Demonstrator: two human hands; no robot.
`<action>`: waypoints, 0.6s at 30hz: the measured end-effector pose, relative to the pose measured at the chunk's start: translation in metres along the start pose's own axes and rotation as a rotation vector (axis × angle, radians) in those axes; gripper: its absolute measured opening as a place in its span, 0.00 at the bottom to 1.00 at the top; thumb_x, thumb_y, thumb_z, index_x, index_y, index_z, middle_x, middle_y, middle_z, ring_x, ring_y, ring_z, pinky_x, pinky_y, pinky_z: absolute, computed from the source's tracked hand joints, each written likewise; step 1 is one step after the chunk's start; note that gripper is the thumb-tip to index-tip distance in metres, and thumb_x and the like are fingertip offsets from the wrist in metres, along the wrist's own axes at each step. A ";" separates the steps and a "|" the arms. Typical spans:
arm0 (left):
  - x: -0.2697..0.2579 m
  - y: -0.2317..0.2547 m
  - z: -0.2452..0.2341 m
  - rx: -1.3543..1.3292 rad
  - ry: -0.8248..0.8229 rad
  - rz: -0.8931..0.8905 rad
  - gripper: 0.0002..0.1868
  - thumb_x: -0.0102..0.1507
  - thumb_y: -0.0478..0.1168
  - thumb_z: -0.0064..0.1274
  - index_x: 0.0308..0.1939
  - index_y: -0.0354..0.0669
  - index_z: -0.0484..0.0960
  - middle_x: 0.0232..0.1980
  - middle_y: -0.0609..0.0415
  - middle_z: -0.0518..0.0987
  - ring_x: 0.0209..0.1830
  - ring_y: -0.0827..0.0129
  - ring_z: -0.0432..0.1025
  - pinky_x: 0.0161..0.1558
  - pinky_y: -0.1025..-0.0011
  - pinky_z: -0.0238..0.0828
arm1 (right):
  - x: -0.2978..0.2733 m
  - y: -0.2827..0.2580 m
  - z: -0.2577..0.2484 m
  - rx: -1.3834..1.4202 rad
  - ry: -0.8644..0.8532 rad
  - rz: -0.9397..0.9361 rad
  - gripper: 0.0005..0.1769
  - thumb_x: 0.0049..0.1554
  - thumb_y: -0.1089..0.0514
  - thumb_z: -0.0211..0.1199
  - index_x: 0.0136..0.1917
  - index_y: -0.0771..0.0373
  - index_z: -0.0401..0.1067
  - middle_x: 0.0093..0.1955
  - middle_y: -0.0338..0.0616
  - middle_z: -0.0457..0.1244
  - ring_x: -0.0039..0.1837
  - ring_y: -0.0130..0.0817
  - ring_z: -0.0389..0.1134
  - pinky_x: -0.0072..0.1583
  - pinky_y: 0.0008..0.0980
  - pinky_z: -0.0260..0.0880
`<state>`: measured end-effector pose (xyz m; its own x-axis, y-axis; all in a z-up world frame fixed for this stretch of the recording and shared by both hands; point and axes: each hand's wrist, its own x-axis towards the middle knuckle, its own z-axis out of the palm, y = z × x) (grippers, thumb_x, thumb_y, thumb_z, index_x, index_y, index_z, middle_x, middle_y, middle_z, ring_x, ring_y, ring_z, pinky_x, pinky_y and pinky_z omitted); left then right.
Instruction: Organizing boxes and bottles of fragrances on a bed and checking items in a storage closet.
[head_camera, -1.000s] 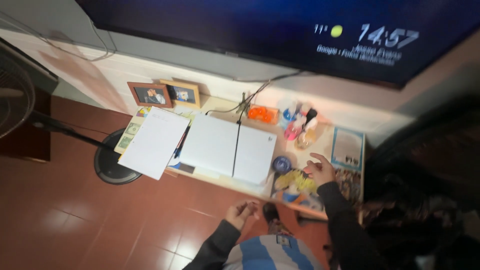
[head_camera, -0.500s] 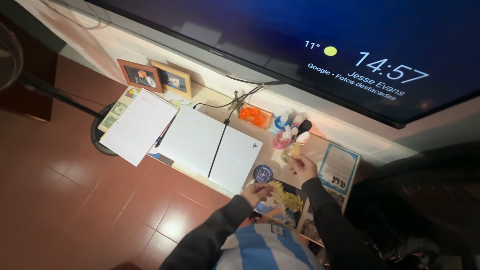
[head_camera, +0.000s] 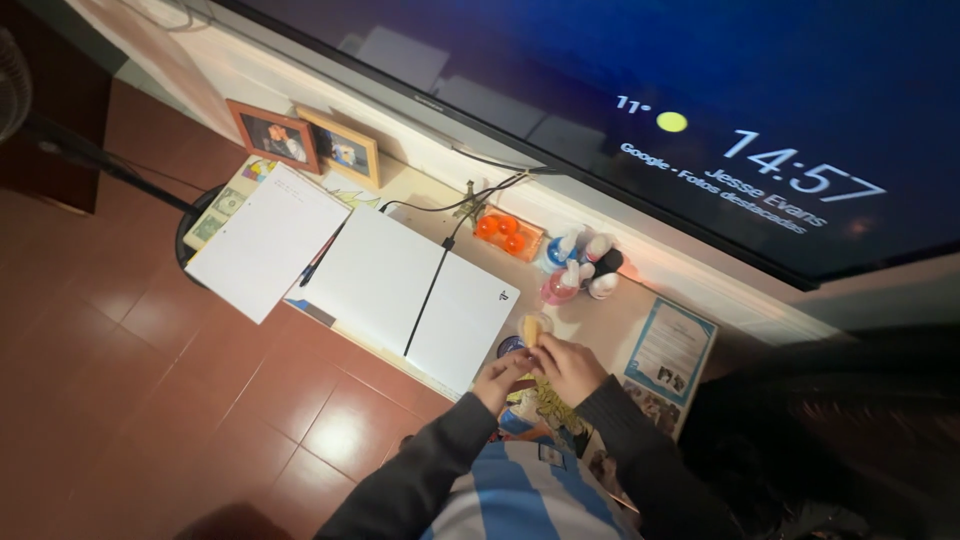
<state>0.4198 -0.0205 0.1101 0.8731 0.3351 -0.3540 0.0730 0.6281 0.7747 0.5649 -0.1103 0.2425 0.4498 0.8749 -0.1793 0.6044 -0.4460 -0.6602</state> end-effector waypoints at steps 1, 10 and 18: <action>-0.002 0.000 -0.002 -0.070 0.026 0.026 0.15 0.68 0.46 0.50 0.53 0.41 0.82 0.47 0.56 0.81 0.52 0.70 0.75 0.60 0.67 0.73 | 0.002 0.000 0.003 -0.012 -0.008 -0.083 0.08 0.62 0.56 0.59 0.51 0.62 0.71 0.44 0.52 0.70 0.48 0.48 0.74 0.47 0.43 0.72; -0.024 0.024 -0.013 0.023 0.126 0.204 0.15 0.72 0.43 0.45 0.44 0.33 0.81 0.43 0.51 0.82 0.47 0.69 0.76 0.57 0.66 0.73 | 0.011 -0.025 0.014 -0.027 0.049 -0.350 0.11 0.57 0.61 0.63 0.54 0.62 0.75 0.47 0.51 0.71 0.48 0.48 0.74 0.48 0.42 0.74; -0.044 0.052 -0.010 0.071 0.134 0.324 0.14 0.77 0.41 0.46 0.48 0.32 0.80 0.42 0.51 0.79 0.41 0.73 0.70 0.49 0.71 0.72 | 0.016 -0.045 -0.002 -0.027 0.174 -0.463 0.11 0.54 0.63 0.67 0.52 0.61 0.78 0.44 0.45 0.73 0.43 0.40 0.75 0.44 0.35 0.75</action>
<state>0.3803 0.0048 0.1606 0.7856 0.6013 -0.1456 -0.1602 0.4249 0.8909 0.5467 -0.0767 0.2708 0.2318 0.9389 0.2544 0.7825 -0.0246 -0.6221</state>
